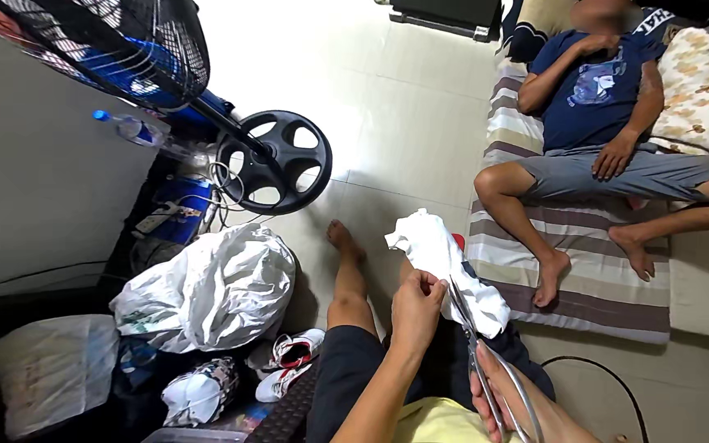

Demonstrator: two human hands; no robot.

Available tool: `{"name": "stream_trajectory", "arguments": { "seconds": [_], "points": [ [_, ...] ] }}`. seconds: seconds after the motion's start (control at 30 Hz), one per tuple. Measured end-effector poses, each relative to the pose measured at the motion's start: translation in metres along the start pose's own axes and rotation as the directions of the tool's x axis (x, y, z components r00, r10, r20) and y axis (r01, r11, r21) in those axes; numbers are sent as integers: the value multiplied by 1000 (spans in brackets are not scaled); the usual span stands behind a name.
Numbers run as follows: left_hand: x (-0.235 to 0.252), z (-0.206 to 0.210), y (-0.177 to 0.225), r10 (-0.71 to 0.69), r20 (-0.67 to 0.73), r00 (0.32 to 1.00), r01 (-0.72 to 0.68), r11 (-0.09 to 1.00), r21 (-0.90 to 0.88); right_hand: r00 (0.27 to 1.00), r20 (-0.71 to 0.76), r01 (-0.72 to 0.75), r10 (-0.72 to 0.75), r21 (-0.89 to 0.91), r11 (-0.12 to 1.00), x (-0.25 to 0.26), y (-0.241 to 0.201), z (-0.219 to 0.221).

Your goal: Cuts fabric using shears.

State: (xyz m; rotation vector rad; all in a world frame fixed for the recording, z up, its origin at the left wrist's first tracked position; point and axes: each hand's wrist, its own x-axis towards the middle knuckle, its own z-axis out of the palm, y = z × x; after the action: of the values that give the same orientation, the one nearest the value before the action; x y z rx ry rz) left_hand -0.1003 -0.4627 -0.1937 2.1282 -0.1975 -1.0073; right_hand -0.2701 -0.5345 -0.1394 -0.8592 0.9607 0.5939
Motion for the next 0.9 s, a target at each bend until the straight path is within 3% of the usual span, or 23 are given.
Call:
{"name": "stream_trajectory", "arguments": {
  "seconds": [0.23,0.33,0.43,0.53,0.7,0.9],
  "points": [
    [-9,4,-6,95,-71,993,-106,981,-160,999,29,24,-25,21,999,-3,2,-6],
    [-15,0,-9,99,-98,990,-127,933,-337,996,83,19,-17,-16,1000,-6,-2,-10],
    [-20,-4,-4,-36,-14,999,21,815,-580,995,96,-10,16,-61,998,-5,-11,-10],
    [-22,-7,1,-177,92,980,191,696,-692,997,77,-23,31,-93,995,2,-20,-9],
    [-24,-12,1,-302,236,924,366,514,-776,998,56,-26,31,-76,997,13,-24,-4],
    [-23,-18,0,-313,338,887,452,451,-769,999,40,8,-5,-75,997,14,-23,0]
  ]
}}
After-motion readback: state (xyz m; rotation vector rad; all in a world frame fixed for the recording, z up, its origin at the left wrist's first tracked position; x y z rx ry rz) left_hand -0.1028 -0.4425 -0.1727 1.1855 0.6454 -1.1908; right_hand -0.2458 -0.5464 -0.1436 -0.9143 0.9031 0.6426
